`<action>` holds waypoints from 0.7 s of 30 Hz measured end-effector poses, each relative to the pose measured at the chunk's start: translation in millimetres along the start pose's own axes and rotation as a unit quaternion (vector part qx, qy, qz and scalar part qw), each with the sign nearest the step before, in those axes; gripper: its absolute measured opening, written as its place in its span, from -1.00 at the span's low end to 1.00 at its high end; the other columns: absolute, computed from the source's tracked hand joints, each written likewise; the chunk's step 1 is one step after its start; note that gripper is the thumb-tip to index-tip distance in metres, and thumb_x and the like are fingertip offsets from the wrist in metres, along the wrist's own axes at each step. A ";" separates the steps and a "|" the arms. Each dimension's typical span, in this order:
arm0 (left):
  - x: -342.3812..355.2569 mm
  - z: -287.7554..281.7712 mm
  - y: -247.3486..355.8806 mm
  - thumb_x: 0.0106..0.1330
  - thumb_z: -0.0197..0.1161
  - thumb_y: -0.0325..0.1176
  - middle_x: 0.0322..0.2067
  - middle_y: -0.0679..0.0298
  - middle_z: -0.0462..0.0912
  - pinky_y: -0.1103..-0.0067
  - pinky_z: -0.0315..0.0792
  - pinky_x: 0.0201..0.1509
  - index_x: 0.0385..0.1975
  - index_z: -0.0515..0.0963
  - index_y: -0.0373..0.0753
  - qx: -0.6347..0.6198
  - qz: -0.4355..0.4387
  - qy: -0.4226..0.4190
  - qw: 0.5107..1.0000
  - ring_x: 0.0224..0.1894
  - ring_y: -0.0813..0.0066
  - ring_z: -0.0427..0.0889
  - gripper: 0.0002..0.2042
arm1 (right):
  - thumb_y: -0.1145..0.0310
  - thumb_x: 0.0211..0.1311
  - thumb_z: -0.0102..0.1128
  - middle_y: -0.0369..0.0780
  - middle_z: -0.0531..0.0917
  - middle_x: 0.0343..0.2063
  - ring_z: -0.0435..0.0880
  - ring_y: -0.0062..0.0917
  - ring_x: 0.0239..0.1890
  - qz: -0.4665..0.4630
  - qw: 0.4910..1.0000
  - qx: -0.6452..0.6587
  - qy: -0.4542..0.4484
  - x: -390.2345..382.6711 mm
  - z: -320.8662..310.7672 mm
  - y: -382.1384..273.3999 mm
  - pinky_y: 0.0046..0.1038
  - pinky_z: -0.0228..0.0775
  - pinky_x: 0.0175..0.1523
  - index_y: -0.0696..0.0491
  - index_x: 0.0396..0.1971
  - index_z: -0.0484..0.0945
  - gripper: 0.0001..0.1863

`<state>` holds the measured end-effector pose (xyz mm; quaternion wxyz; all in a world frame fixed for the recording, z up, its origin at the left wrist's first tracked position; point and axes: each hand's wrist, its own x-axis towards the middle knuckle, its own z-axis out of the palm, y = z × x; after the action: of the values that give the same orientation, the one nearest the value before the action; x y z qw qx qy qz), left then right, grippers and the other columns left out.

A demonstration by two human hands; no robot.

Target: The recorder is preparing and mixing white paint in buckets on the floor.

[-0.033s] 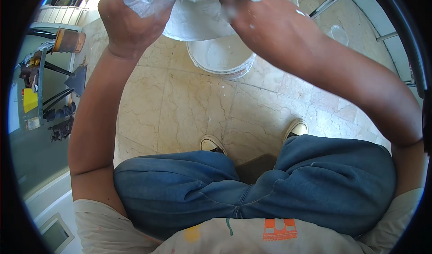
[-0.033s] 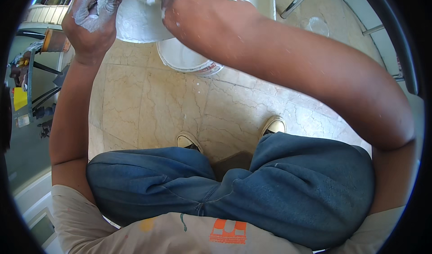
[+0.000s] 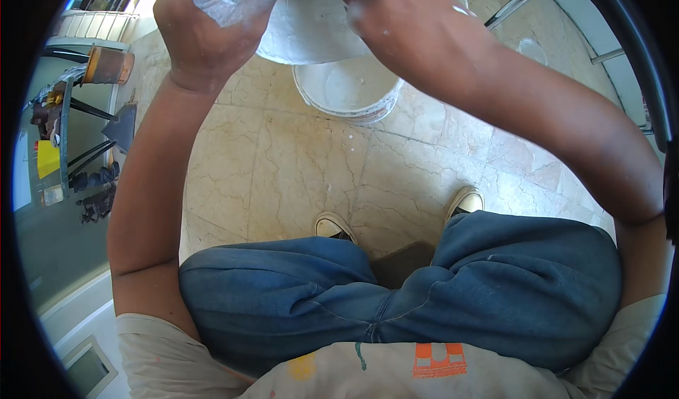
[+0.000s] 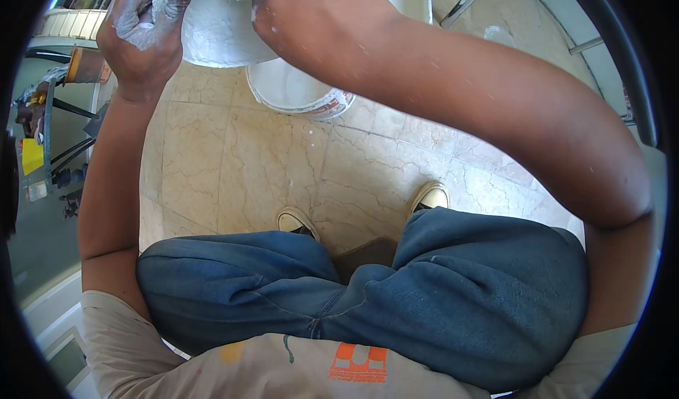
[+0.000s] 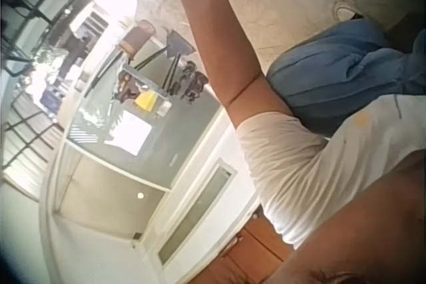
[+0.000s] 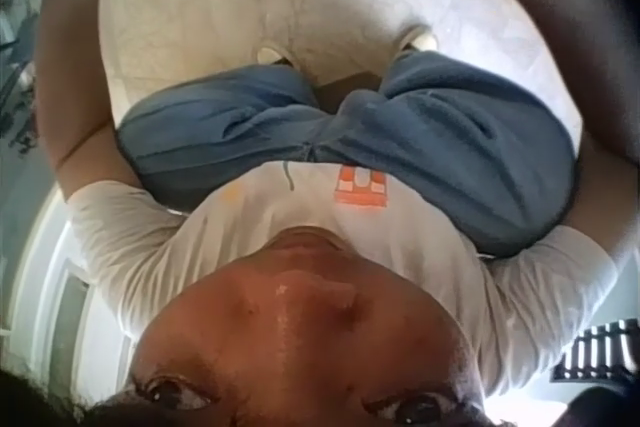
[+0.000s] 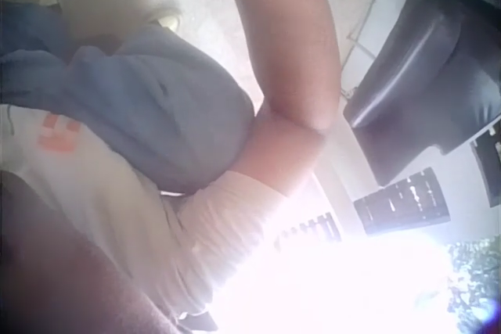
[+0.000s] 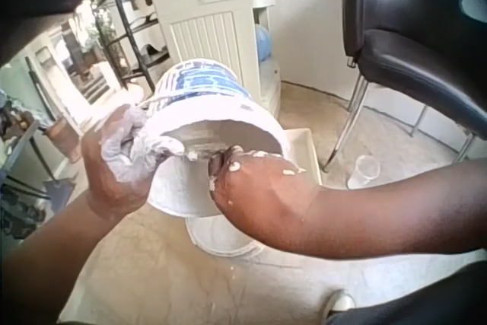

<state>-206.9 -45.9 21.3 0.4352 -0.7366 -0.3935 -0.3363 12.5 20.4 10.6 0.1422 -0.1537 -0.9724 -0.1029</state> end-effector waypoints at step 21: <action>-5.9 -11.0 -20.2 0.14 0.47 -0.42 -0.43 0.30 0.58 0.69 0.43 -0.36 -0.24 0.56 -0.35 -0.151 -0.073 -0.129 0.977 -0.43 0.61 0.54 -0.74 | 0.58 0.24 0.07 0.09 0.66 -0.30 0.74 -0.18 -0.27 -0.024 0.997 0.074 -0.013 -6.5 -20.5 -13.1 -0.34 0.65 -0.21 0.27 -0.08 0.56 -0.74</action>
<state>-228.9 -51.3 28.3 0.2388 -0.8004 -0.4436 -0.3248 19.1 1.4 25.8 0.1376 -0.1209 -0.9825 -0.0324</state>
